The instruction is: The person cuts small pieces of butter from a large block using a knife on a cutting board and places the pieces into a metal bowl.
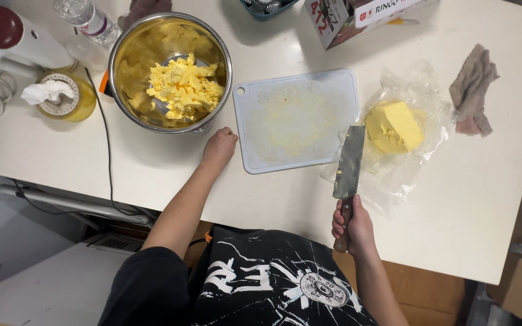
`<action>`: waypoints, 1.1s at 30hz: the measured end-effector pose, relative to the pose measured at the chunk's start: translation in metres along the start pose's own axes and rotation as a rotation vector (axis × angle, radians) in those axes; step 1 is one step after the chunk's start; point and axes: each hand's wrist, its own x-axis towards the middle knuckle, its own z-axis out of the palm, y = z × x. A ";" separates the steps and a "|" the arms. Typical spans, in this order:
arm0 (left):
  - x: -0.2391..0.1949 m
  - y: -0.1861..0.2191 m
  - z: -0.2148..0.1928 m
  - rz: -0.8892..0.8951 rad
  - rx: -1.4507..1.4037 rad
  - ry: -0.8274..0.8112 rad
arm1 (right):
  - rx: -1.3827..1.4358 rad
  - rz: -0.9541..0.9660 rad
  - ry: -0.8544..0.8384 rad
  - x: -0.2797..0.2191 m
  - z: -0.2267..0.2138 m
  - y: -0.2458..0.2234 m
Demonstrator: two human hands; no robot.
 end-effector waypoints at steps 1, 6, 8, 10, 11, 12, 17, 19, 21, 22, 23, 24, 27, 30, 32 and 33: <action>-0.001 0.000 -0.004 0.007 -0.002 -0.004 | 0.005 -0.001 0.007 -0.002 0.001 0.002; -0.006 0.037 -0.044 -0.312 -0.654 0.162 | 0.071 -0.037 0.055 -0.013 -0.003 0.006; -0.003 0.088 -0.049 -0.169 -0.807 0.149 | 0.117 -0.061 0.079 -0.018 -0.015 0.006; 0.005 0.151 -0.046 0.036 -0.972 0.121 | 0.157 -0.072 0.106 -0.026 -0.035 0.006; 0.015 0.185 -0.042 0.122 -0.990 0.098 | 0.192 -0.106 0.124 -0.029 -0.047 0.004; 0.025 0.217 -0.039 0.204 -0.973 0.073 | 0.224 -0.144 0.130 -0.030 -0.058 0.001; 0.091 0.345 0.002 0.467 -0.871 -0.078 | 0.239 -0.196 0.212 -0.048 -0.115 -0.008; 0.120 0.368 0.029 0.536 -0.759 -0.079 | 0.269 -0.201 0.217 -0.051 -0.134 -0.008; 0.140 0.376 0.053 0.556 -0.523 -0.077 | 0.256 -0.153 0.225 -0.052 -0.148 -0.005; 0.146 0.377 0.062 0.560 -0.523 -0.075 | 0.256 -0.158 0.226 -0.051 -0.153 -0.005; 0.152 0.377 0.068 0.610 -0.409 -0.027 | 0.257 -0.119 0.218 -0.050 -0.157 -0.005; 0.156 0.376 0.070 0.649 -0.292 0.023 | 0.253 -0.077 0.203 -0.048 -0.160 -0.007; 0.159 0.375 0.066 0.651 -0.221 0.069 | 0.209 -0.087 0.146 -0.040 -0.166 -0.013; 0.155 0.373 0.053 0.584 -0.205 0.063 | 0.185 -0.069 0.110 -0.029 -0.166 -0.023; 0.146 0.370 0.039 0.584 -0.302 0.126 | 0.156 -0.072 0.061 -0.021 -0.163 -0.031; 0.138 0.361 0.029 0.608 -0.406 0.182 | 0.142 -0.081 0.033 -0.017 -0.160 -0.034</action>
